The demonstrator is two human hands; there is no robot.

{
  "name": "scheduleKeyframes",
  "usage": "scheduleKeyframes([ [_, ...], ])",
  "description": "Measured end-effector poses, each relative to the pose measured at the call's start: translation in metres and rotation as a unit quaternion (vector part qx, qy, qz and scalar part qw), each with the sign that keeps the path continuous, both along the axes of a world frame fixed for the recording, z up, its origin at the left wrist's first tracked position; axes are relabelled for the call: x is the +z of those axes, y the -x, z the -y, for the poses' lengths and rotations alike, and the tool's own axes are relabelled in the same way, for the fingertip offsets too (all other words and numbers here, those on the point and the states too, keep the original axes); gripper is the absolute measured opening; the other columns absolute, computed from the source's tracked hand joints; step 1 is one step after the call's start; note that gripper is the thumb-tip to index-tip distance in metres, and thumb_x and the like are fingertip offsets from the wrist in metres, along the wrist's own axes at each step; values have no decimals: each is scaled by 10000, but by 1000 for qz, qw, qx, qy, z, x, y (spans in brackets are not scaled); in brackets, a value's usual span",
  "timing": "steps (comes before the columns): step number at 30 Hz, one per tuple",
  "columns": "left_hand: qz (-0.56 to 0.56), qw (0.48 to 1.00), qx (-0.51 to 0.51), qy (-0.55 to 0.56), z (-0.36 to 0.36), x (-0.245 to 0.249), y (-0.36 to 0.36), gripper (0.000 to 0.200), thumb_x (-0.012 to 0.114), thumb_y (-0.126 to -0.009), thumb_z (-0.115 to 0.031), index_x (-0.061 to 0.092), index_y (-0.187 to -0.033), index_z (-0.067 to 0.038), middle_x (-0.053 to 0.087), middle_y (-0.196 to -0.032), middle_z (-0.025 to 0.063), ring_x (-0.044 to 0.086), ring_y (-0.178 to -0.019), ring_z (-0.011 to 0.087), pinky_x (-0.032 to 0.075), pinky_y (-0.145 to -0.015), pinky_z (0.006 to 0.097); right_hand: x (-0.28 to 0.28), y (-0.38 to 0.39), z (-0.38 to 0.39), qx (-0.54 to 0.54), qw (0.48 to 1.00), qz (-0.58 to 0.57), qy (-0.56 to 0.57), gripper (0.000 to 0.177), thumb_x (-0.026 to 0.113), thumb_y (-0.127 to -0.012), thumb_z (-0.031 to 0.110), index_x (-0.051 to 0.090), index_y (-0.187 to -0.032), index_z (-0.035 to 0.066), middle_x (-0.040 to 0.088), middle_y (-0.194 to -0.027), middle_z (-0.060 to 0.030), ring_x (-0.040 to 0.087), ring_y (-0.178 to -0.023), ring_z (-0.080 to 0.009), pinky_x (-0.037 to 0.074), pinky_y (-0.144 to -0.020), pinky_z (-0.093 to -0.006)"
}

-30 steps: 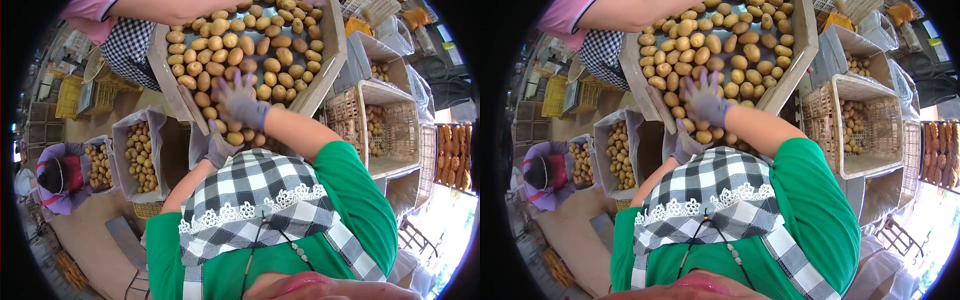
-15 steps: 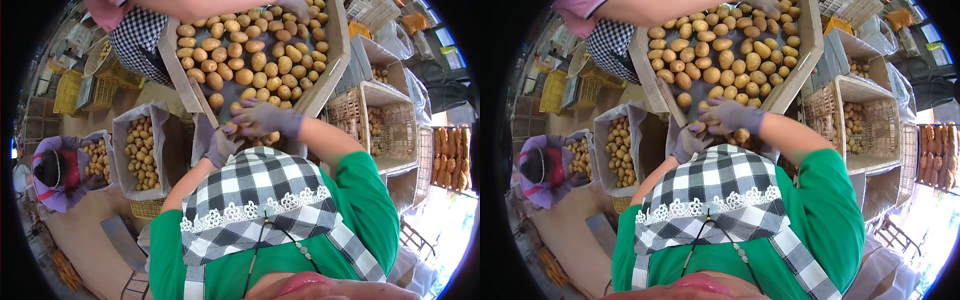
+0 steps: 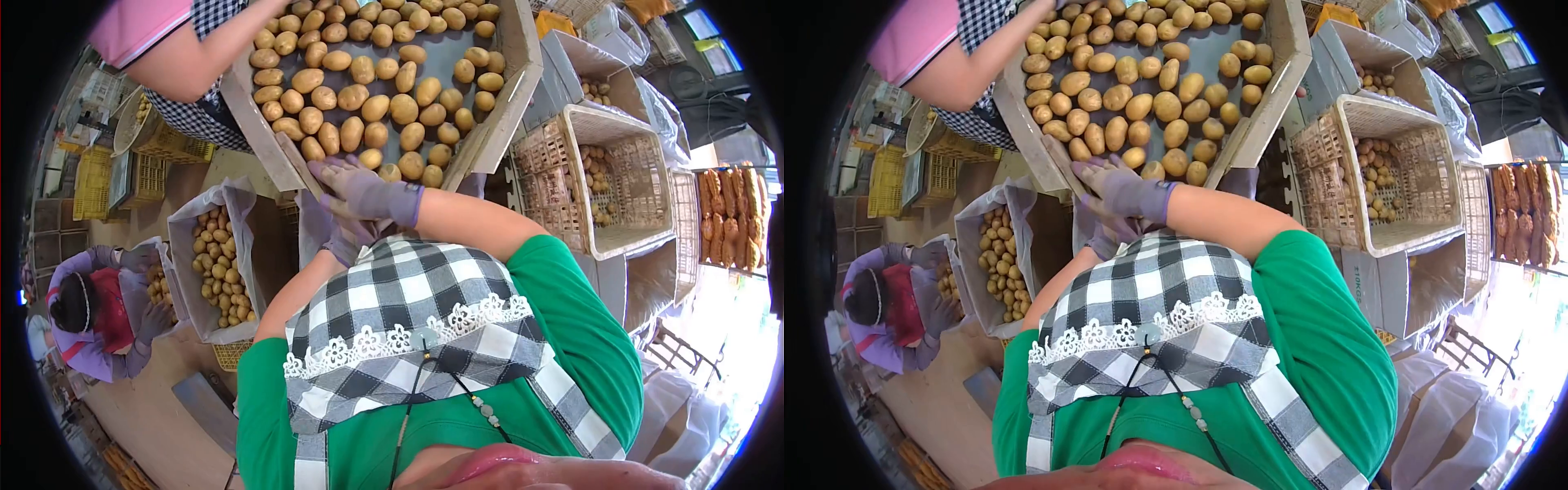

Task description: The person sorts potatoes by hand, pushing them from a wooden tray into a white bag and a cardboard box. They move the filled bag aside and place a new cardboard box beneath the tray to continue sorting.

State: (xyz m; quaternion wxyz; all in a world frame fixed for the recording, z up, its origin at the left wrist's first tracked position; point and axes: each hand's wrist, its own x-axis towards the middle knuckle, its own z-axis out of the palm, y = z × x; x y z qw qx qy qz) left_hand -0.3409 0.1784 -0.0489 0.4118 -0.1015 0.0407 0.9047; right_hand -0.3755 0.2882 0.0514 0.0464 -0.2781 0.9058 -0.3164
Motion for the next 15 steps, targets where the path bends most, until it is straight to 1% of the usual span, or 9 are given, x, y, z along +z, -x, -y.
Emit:
scheduleKeyframes([
  [1, 31, 978, -22, -204, 2, 14, -3, 711, 249, -943, -611, 174, -1466, -135, 206, -1513, 90, 262, -1377, 303, 300, -1102, 472, -5, -4, 0, -17, 993, -97, -70, 595, 500, -892, 348, 323, -1433, 176, 385, -1438, -135, 343, -1346, -312, 213, -1093, -540],
  [4, 24, 969, 36, 243, -12, 86, -13, 740, 261, -924, -646, 180, -1468, -151, 208, -1515, 98, 228, -1393, 291, 276, -1095, 538, 5, -8, -53, 80, 971, -126, -185, 546, 498, -899, 365, 388, -1406, 194, 411, -1420, -154, 396, -1314, -297, 267, -1094, -459],
  [6, 13, 964, 10, 267, -2, 60, -12, 821, 331, -880, -695, 158, -1477, -157, 186, -1524, 85, 198, -1402, 300, 218, -1086, 617, 35, -1, -95, 114, 980, 151, -65, 521, 560, -886, 378, 485, -1331, 117, 500, -1356, -128, 480, -1244, -289, 370, -1043, -386],
  [9, 9, 958, -1, 287, -1, 67, -15, 918, 419, -800, -761, 178, -1474, -186, 200, -1510, 78, 210, -1375, 361, 164, -1088, 643, 107, 24, -145, -192, 965, 178, -8, 498, 599, -868, 382, 556, -1246, 62, 661, -1113, -115, 638, -1014, -250, 477, -924, -344],
  [10, 42, 968, -4, 249, 0, 60, -12, 921, 425, -794, -766, 182, -1471, -191, 212, -1502, 91, 222, -1365, 365, 160, -1090, 642, 69, 52, -171, -222, 967, 1, 121, 431, 600, -866, 350, 589, -1199, 77, 646, -1026, -161, 629, -963, -277, 487, -871, -374],
  [11, 75, 975, -7, 210, 0, 51, -7, 923, 431, -787, -770, 187, -1469, -197, 223, -1493, 104, 234, -1355, 369, 156, -1092, 641, 36, 89, -197, -302, 935, -180, 39, 470, 621, -838, 396, 598, -1162, 57, 631, -1045, -155, 602, -1001, -290, 467, -902, -385],
  [12, 109, 979, -11, 172, -1, 45, -6, 926, 436, -781, -774, 191, -1467, -203, 234, -1485, 117, 246, -1345, 373, 152, -1093, 640, 17, 106, -201, -397, 890, -207, -81, 555, 646, -792, 455, 581, -1154, 40, 586, -1141, -165, 549, -1089, -312, 450, -928, -407],
  [13, 108, 963, 3, 245, -6, 54, -9, 931, 436, -769, -788, 205, -1456, -204, 265, -1457, 146, 267, -1322, 371, 189, -1092, 626, 18, 94, -173, -412, 878, -203, -131, 572, 642, -791, 464, 577, -1163, 34, 565, -1167, -179, 546, -1071, -316, 429, -952, -398],
  [15, 161, 949, 19, 272, -14, 56, -7, 931, 426, -772, -791, 209, -1451, -192, 276, -1450, 151, 287, -1311, 376, 227, -1082, 615, 38, 94, -110, -217, 940, 22, -264, 532, 618, -783, 479, 595, -1116, 65, 515, -1201, -205, 508, -1037, -345, 414, -943, -437],
])
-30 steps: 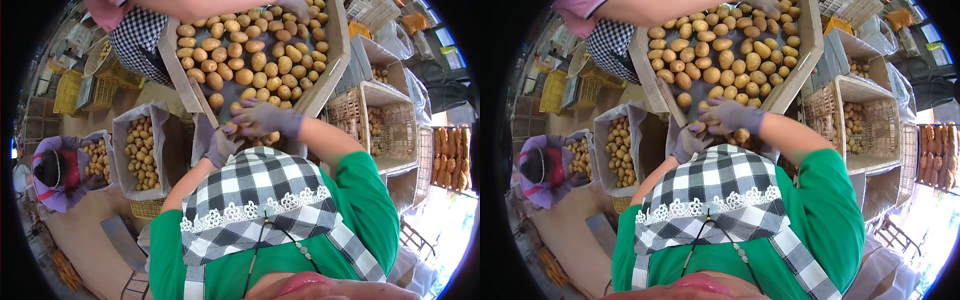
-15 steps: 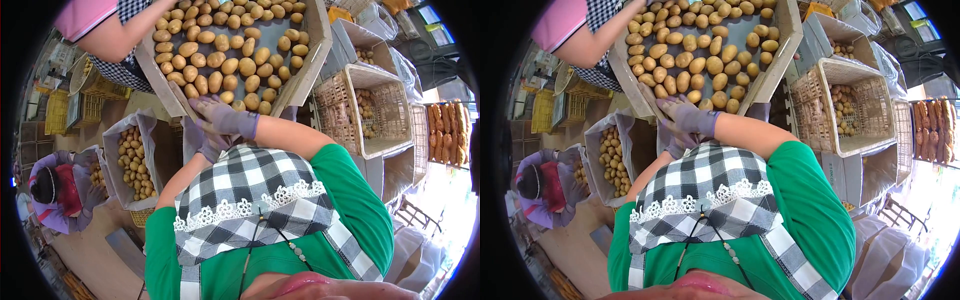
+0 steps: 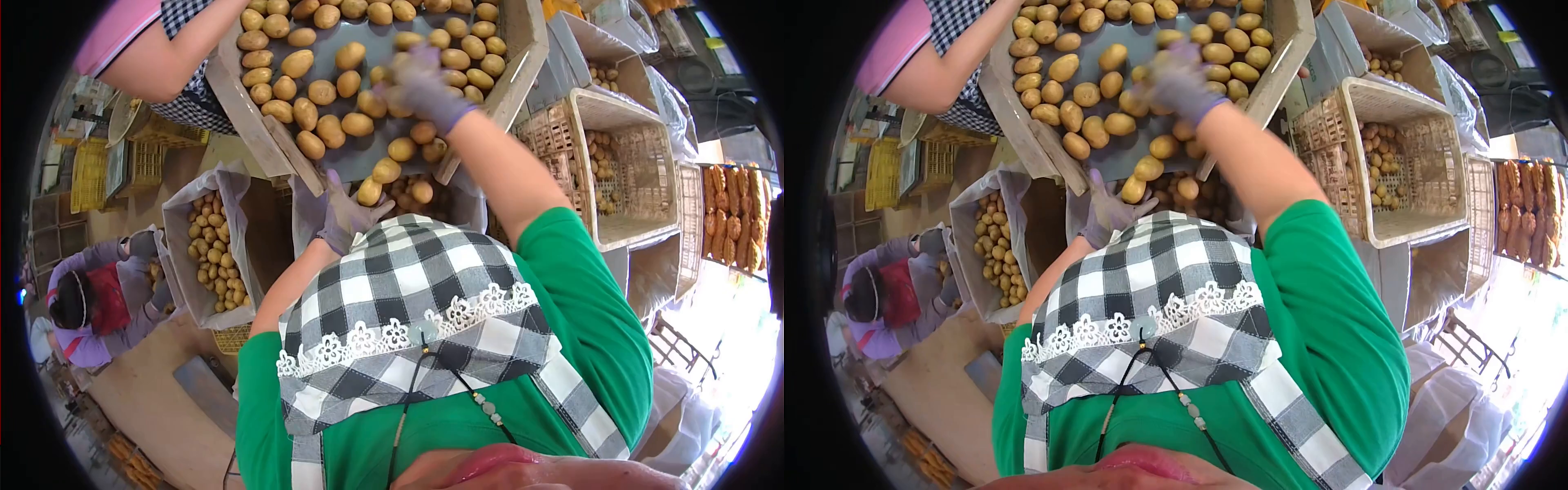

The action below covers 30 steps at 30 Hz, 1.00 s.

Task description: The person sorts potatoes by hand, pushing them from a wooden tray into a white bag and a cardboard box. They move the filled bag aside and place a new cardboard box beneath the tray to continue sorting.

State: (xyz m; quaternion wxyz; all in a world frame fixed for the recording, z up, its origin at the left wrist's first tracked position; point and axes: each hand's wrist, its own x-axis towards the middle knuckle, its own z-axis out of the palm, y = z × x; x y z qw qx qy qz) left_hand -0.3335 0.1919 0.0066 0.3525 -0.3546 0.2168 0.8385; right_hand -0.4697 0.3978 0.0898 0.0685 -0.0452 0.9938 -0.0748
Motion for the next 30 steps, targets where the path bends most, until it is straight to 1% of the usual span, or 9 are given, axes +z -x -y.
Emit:
scheduleKeyframes([
  [2, -22, 999, -26, 27, -3, 6, 0, 961, 411, -759, -813, 230, -1422, -141, 280, -1430, 205, 292, -1340, 360, 281, -1083, 567, -15, -64, 63, 167, 973, -160, 24, 488, 580, -816, 438, 575, -1182, 115, 444, -1345, -201, 427, -1197, -397, 324, -960, -633],
  [3, -84, 996, -32, -4, 0, -2, 0, 939, 393, -775, -803, 233, -1421, -141, 282, -1431, 199, 301, -1335, 364, 285, -1076, 577, -29, -90, 85, 202, 977, -62, 9, 554, 571, -829, 440, 502, -1283, 131, 406, -1403, -182, 358, -1288, -414, 265, -1009, -663],
  [5, -209, 975, -45, -66, 13, -27, 1, 896, 359, -807, -784, 240, -1419, -140, 284, -1433, 188, 319, -1325, 371, 292, -1062, 596, -49, -119, 79, 308, 951, -25, 21, 598, 564, -852, 429, 424, -1368, 163, 387, -1424, -165, 365, -1307, -372, 247, -1058, -610],
  [7, -147, 983, -50, -101, 19, -20, 1, 875, 337, -834, -759, 219, -1423, -123, 277, -1451, 163, 317, -1331, 378, 287, -1051, 626, -51, -135, 43, 378, 921, 32, 91, 557, 563, -864, 414, 463, -1353, 167, 456, -1378, -158, 458, -1252, -326, 330, -1046, -537],
  [9, -102, 994, -27, -22, 8, 17, -9, 910, 349, -825, -765, 187, -1437, -112, 263, -1463, 162, 291, -1347, 381, 276, -1057, 630, 8, -119, 7, 200, 934, 237, 181, 430, 564, -874, 390, 590, -1231, 152, 606, -1189, -143, 588, -1098, -274, 449, -955, -405],
  [13, -94, 994, -50, -28, 5, 7, -4, 1031, 448, -782, -766, 108, -1445, -54, 196, -1469, 197, 195, -1365, 427, 210, -1062, 674, 58, -84, -44, 35, 997, 65, -38, 325, 575, -853, 365, 684, -1061, 140, 692, -913, -106, 660, -875, -311, 527, -793, -380],
  [20, -87, 990, -104, -47, -14, 3, 14, 1129, 485, -734, -798, 82, -1457, -31, 180, -1461, 254, 224, -1356, 437, 249, -1099, 562, -11, -85, 18, 140, 899, 305, -282, 314, 718, -749, 328, 715, -1009, 152, 697, -1000, -27, 669, -925, -226, 509, -753, -381],
  [25, 14, 988, -17, -154, -24, -13, 15, 1180, 524, -696, -807, 85, -1455, -17, 115, -1479, 268, 150, -1401, 388, 152, -1142, 531, -29, -79, 34, 122, 901, 307, -281, 358, 763, -728, 340, 706, -1057, 212, 680, -1036, 19, 643, -954, -181, 463, -719, -418],
  [30, -44, 996, -35, -74, -31, -28, 23, 1124, 474, -709, -825, 102, -1472, -87, 154, -1500, 226, 144, -1409, 369, 100, -1139, 534, -33, -72, 36, 109, 894, 313, -300, 357, 745, -748, 318, 698, -1085, 210, 678, -1087, 7, 637, -999, -190, 429, -823, -417],
])
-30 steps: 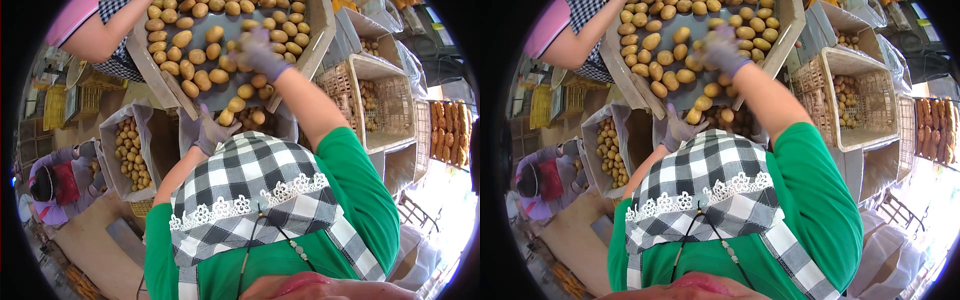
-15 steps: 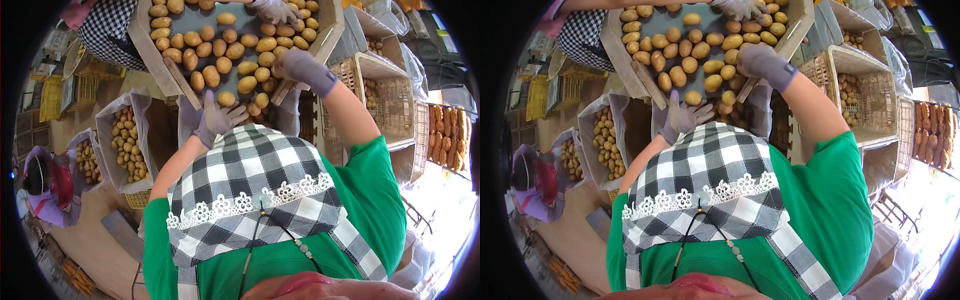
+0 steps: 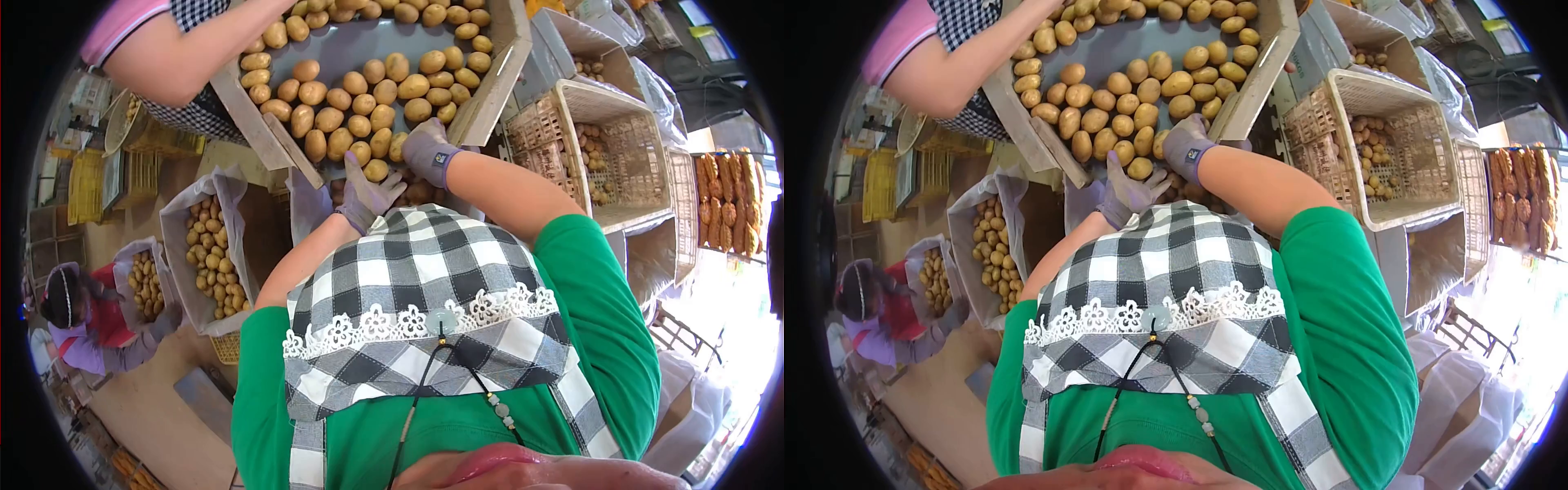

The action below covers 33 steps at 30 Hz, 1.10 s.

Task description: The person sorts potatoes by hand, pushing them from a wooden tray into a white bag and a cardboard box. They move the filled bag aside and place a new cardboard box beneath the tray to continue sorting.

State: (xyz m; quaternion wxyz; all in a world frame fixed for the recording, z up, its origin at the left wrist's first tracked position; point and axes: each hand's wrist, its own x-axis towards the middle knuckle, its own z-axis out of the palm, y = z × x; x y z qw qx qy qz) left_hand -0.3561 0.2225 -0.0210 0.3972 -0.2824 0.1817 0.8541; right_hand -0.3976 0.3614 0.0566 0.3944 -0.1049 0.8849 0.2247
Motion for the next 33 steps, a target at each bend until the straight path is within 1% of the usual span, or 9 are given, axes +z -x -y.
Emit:
scheduleKeyframes([
  [10, -9, 987, 23, 161, 11, 17, -1, 973, 466, -793, -744, 136, -1471, -130, 184, -1488, 160, 181, -1392, 379, 157, -1095, 618, 113, -21, -41, -115, 954, -268, 67, 339, 734, -689, 351, 705, -971, 165, 650, -1077, -68, 588, -1040, -271, 449, -921, -450],
  [12, -23, 992, 28, 122, 14, 3, -1, 983, 479, -789, -739, 130, -1474, -126, 173, -1490, 160, 178, -1394, 371, 160, -1095, 617, 98, -12, -164, 97, 713, -598, 352, 196, 737, -694, 297, 693, -842, 176, 668, -936, -10, 599, -944, -221, 481, -806, -386],
  [16, -119, 981, -43, 149, 23, 18, -13, 1028, 482, -785, -739, 42, -1489, -133, 89, -1532, 164, 129, -1419, 350, 163, -1093, 623, 121, 1, -253, -31, 647, -744, -163, 506, 702, -759, 352, 563, -1183, 115, 632, -1050, -92, 577, -1042, -243, 469, -843, -353],
  [20, -51, 993, 6, 108, 26, 19, -13, 1152, 507, -724, -788, -25, -1482, -103, 60, -1544, 158, 165, -1410, 367, 211, -1082, 626, 46, 42, -181, -16, 717, -619, 319, 585, 666, -774, 466, 567, -1153, 31, 576, -1182, -167, 613, -948, -358, 481, -839, -461],
  [22, -33, 994, 45, 94, 26, 21, -15, 1186, 536, -700, -789, -19, -1482, -91, 69, -1544, 153, 205, -1395, 376, 253, -1072, 618, 13, 51, -79, -238, 874, -319, 280, 660, 654, -758, 518, 574, -1161, 0, 512, -1236, -308, 547, -1140, -360, 464, -922, -415],
  [23, -30, 994, 47, 91, 27, 20, -16, 1174, 533, -703, -789, -1, -1482, -90, 86, -1539, 150, 223, -1384, 374, 258, -1071, 615, 1, 46, -33, -111, 926, -318, 171, 752, 600, -773, 560, 531, -1218, -42, 462, -1259, -370, 490, -1216, -373, 437, -964, -428],
  [25, -26, 995, 50, 87, 29, 17, -18, 1152, 527, -710, -788, 35, -1482, -89, 122, -1530, 144, 259, -1364, 371, 267, -1069, 607, 36, 30, 32, -159, 911, -196, 326, 714, 586, -828, 495, 439, -1336, 16, 438, -1342, -288, 433, -1263, -379, 325, -1058, -449],
  [27, -45, 992, 42, 111, 30, 15, -20, 1093, 440, -716, -826, 132, -1463, -90, 214, -1488, 143, 316, -1318, 357, 272, -1067, 594, 1, 22, 52, -2, 754, -370, 543, 511, 566, -864, 367, 474, -1321, 157, 460, -1351, -186, 368, -1302, -359, 285, -1090, -432],
  [33, -28, 998, 14, 56, 46, 14, -19, 859, 350, -828, -765, 220, -1443, -179, 285, -1448, 116, 310, -1320, 371, 306, -1013, 629, -11, -12, 8, 160, 834, -268, 455, 451, 594, -852, 360, 552, -1262, 175, 557, -1258, -94, 512, -1168, -308, 376, -1025, -410],
])
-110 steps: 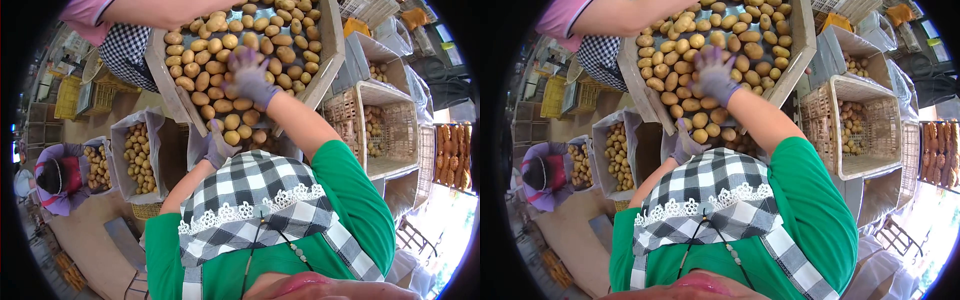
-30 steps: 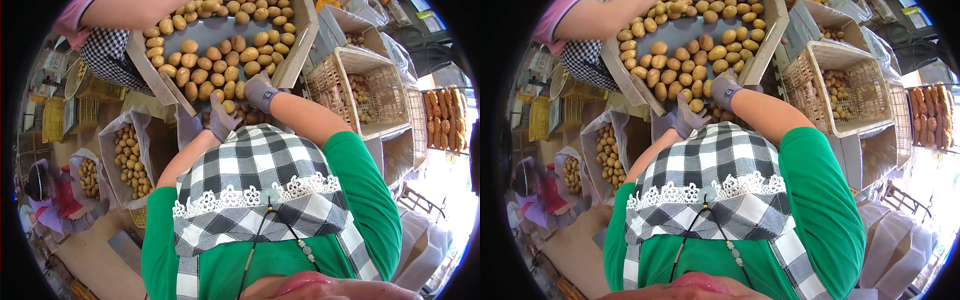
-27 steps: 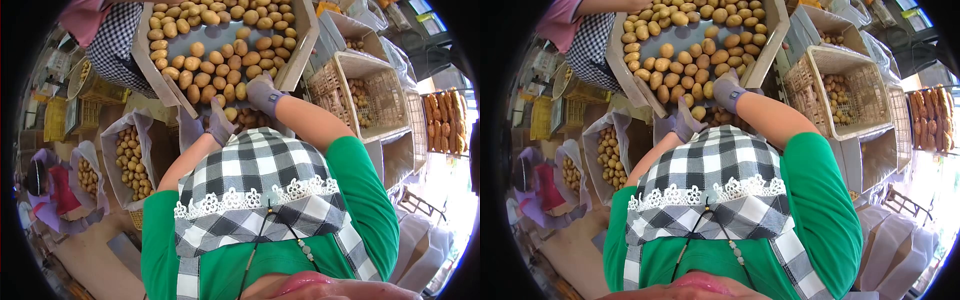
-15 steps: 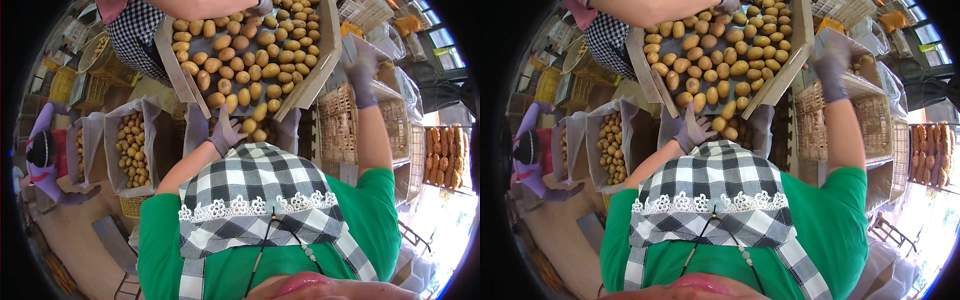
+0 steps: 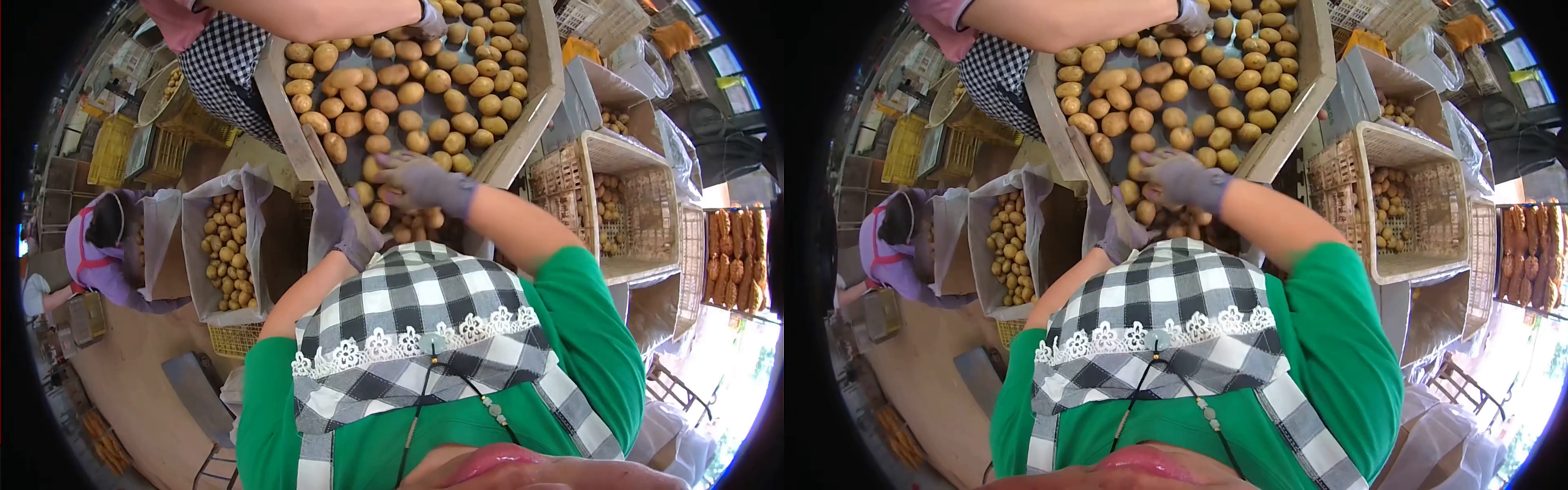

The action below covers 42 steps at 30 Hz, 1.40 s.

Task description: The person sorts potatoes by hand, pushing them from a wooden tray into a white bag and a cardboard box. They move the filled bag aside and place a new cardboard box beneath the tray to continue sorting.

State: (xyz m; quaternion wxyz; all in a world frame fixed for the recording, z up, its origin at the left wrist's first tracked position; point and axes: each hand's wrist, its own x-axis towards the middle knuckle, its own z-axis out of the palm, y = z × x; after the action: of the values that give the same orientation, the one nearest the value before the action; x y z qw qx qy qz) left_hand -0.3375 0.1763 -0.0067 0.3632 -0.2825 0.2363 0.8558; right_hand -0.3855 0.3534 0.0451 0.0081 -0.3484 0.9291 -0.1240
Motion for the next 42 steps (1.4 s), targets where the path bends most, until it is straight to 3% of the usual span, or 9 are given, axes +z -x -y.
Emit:
scheduleKeyframes([
  [2, 52, 997, 0, 50, -9, 27, -1, 1016, 303, -766, -841, 249, -1439, -81, 306, -1456, 155, 315, -1340, 366, 166, -1096, 610, 90, 12, -38, -125, 953, 272, 54, 432, 623, -844, 376, 591, -1217, 159, 649, -1102, -99, 615, -1019, -270, 470, -915, -369],
  [6, 11, 999, 12, 27, -11, 14, 0, 932, 336, -812, -786, 241, -1443, -107, 279, -1473, 112, 263, -1372, 335, 152, -1087, 640, 61, 94, -147, -383, 884, -134, 230, 467, 640, -845, 349, 566, -1201, 56, 584, -1188, -200, 590, -1076, -319, 480, -898, -385],
  [9, -25, 997, 35, 71, -18, 25, -3, 906, 390, -811, -765, 255, -1432, -119, 266, -1470, 115, 253, -1368, 353, 217, -1068, 648, 39, 98, -107, -632, 765, 65, 111, 779, 612, -794, 530, 355, -1387, 95, 254, -1418, -343, 347, -1280, -478, 400, -958, -566],
  [16, -88, 995, -6, -40, -22, -24, 1, 888, 467, -795, -741, 281, -1408, -127, 313, -1433, 83, 373, -1298, 334, 299, -1063, 582, 33, -24, 62, -79, 958, 277, -1, 589, 567, -837, 424, 453, -1336, 134, 281, -1498, -146, 173, -1393, -438, 200, -1017, -702],
  [23, 34, 995, 53, 81, -26, 18, -4, 528, 581, -863, -496, 466, -1261, -167, 476, -1287, 64, 454, -1221, 253, 313, -1037, 556, 0, 42, 56, -28, 993, -100, -51, 637, 604, -819, 405, 385, -1394, 239, 325, -1478, -98, 292, -1364, -348, 217, -1077, -606],
  [28, -81, 976, -42, 196, 9, -25, -7, 308, 573, -833, -204, 511, -1129, -147, 479, -1228, 36, 477, -1127, 219, 294, -1029, 521, 37, 4, -9, 63, 984, 117, -119, 615, 629, -826, 418, 448, -1365, 183, 376, -1446, -124, 375, -1320, -339, 315, -1080, -457],
  [32, -69, 989, -56, 116, 16, 7, -8, 530, 612, -831, -369, 435, -1282, -153, 427, -1335, 60, 381, -1266, 250, 262, -1054, 588, 62, 60, -101, -281, 912, 56, 294, 565, 590, -820, 452, 502, -1296, 160, 469, -1319, -195, 470, -1184, -379, 363, -1031, -434],
  [36, 34, 999, -15, 33, 5, -11, 3, 976, 589, -749, -699, 210, -1452, -139, 262, -1469, 117, 220, -1368, 338, 158, -1070, 658, 22, 93, -109, -552, 830, -2, 84, 843, 676, -808, 460, 321, -1373, -55, 284, -1406, -288, 285, -1334, -410, 344, -1049, -478],
  [42, -43, 982, -85, -162, 3, -53, 13, 983, 578, -764, -695, 177, -1467, -138, 237, -1494, 159, 256, -1353, 402, 240, -1061, 631, 32, -13, 55, -245, 958, 146, -23, 617, 586, -828, 404, 418, -1384, 194, 339, -1434, -188, 235, -1337, -491, 221, -1044, -654],
])
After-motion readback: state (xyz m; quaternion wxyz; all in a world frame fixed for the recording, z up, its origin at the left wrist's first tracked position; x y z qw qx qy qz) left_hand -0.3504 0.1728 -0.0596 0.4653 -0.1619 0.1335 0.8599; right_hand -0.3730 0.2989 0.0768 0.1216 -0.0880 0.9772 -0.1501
